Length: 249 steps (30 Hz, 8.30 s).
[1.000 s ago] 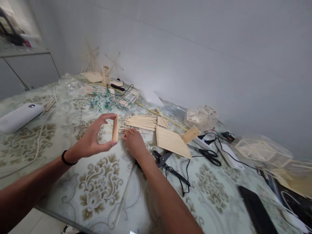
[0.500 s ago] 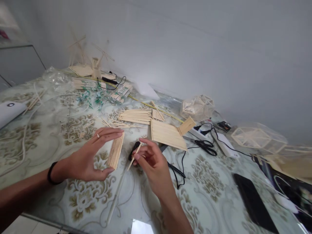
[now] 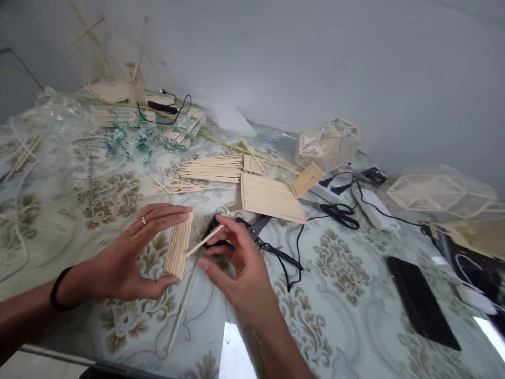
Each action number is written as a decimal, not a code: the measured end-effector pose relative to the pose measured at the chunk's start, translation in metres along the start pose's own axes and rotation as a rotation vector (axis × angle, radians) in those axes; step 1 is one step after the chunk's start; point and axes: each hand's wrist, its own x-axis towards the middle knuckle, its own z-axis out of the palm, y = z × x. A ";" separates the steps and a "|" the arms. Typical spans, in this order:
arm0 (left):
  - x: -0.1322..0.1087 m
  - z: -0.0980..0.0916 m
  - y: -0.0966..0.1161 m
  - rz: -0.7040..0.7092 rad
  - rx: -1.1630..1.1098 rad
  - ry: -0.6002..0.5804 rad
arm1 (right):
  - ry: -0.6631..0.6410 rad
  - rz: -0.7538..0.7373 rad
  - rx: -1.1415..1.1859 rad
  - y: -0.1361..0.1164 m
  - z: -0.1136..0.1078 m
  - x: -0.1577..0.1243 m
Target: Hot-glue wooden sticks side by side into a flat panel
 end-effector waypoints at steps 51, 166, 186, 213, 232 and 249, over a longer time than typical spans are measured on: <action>0.001 -0.003 0.001 0.060 -0.145 -0.049 | -0.186 -0.430 -0.703 -0.014 -0.002 -0.010; -0.001 0.000 0.009 0.083 -0.086 -0.051 | -0.155 -0.405 -0.616 -0.007 -0.004 -0.007; 0.000 -0.002 0.015 0.018 -0.056 -0.085 | -0.138 -0.366 -0.643 -0.007 0.001 -0.008; 0.001 -0.004 0.017 0.017 0.004 -0.031 | -0.102 -0.275 -0.496 -0.001 0.001 -0.011; -0.083 -0.005 0.042 -0.238 0.051 -0.224 | -0.296 -0.268 -0.691 0.004 0.018 -0.062; -0.105 0.005 0.037 -0.235 0.058 -0.224 | -0.564 -0.077 -0.703 0.023 0.037 -0.063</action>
